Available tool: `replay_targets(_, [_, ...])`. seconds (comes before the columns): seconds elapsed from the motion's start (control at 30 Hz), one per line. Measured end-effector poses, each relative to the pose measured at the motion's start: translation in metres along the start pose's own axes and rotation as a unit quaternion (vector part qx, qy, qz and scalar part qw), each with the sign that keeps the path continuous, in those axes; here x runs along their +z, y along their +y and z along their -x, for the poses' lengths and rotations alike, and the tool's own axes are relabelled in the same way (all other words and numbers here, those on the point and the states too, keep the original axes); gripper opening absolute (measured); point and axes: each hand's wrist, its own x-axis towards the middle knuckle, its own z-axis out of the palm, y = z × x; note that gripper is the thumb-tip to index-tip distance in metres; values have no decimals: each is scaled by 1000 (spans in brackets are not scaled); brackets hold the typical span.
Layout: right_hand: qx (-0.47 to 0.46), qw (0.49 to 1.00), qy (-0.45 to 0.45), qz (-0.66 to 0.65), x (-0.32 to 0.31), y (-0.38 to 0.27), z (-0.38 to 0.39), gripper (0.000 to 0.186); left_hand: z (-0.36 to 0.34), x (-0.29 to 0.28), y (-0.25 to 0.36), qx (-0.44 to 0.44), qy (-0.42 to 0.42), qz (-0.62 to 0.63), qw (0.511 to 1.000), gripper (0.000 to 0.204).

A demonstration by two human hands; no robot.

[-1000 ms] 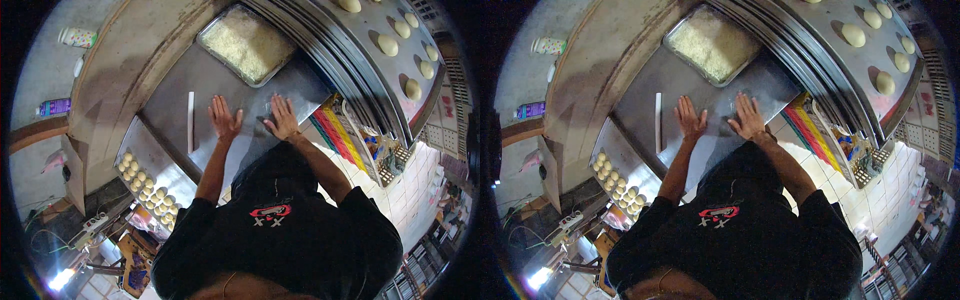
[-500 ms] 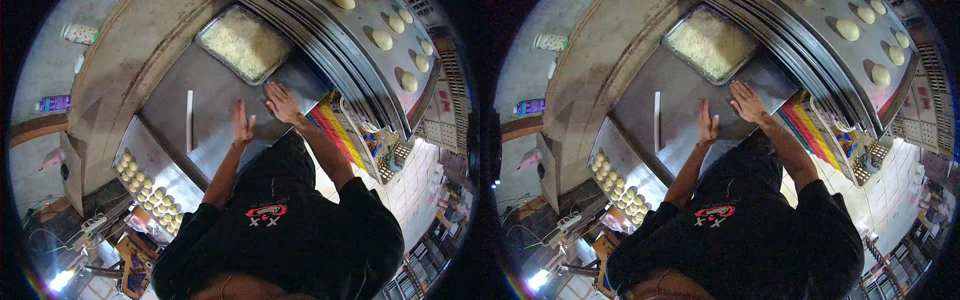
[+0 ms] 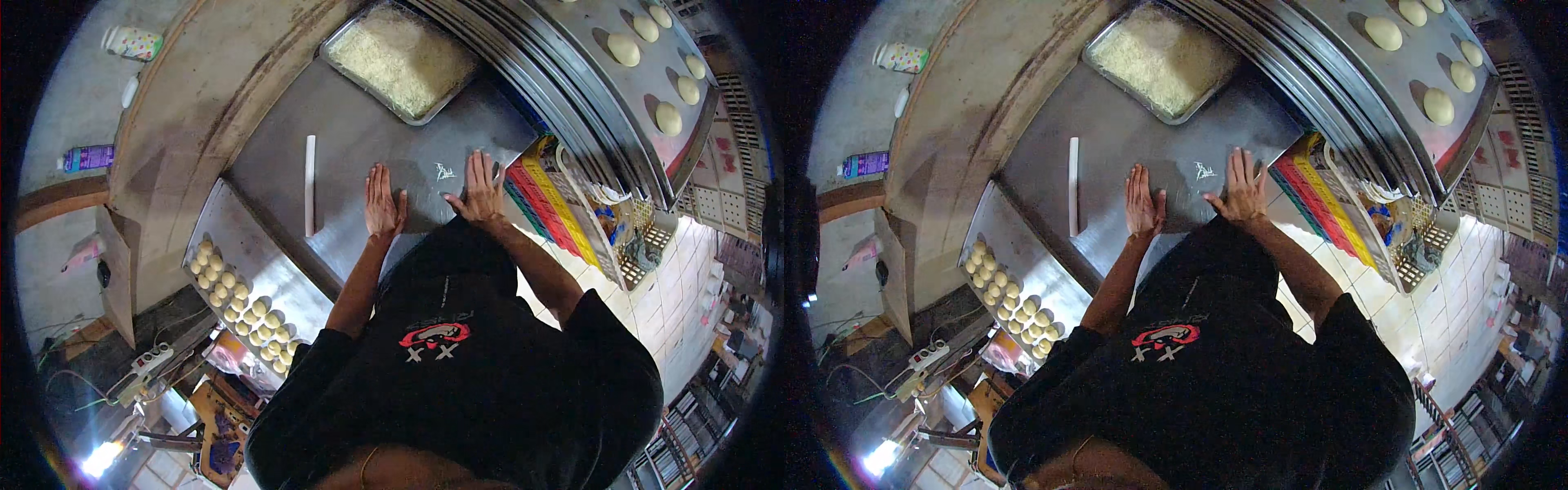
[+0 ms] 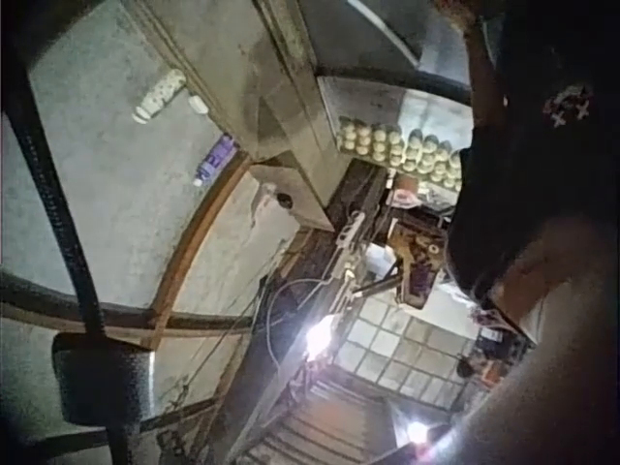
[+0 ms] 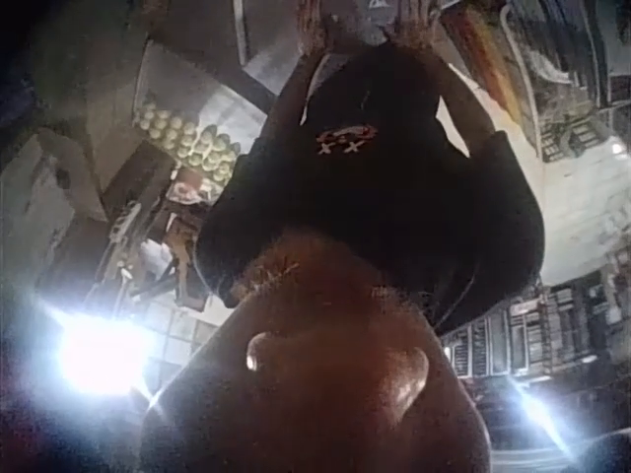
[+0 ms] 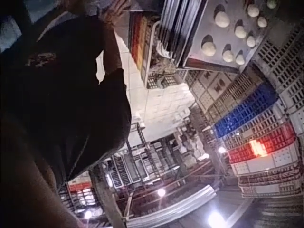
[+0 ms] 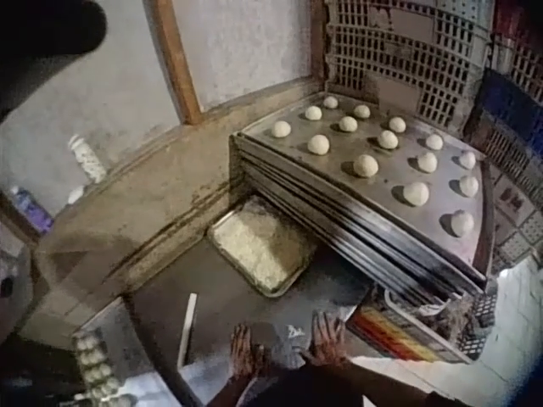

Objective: Dipping dough balls in a coating and then rolling them flat with a rolling pin.

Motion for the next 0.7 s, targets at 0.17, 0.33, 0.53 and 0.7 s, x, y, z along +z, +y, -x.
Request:
replay_targets(0.17, [-42, 995, 83, -34, 10, -39, -31, 98, 0, 0, 0, 15, 14, 12, 1000, 60])
replay_targets(0.33, [-206, 963, 115, -131, 50, -18, -34, 52, 1, 3, -2, 23, 31, 14, 999, 60])
replay_targets(0.53, [-285, 953, -24, -98, 46, 1, -23, 35, 7, 4, -12, 46, 64, 31, 996, 56])
replay_targets(0.7, [-330, 939, -93, 0, 31, 12, -22, 30, 6, 4, -7, 37, 60, 24, 997, 54])
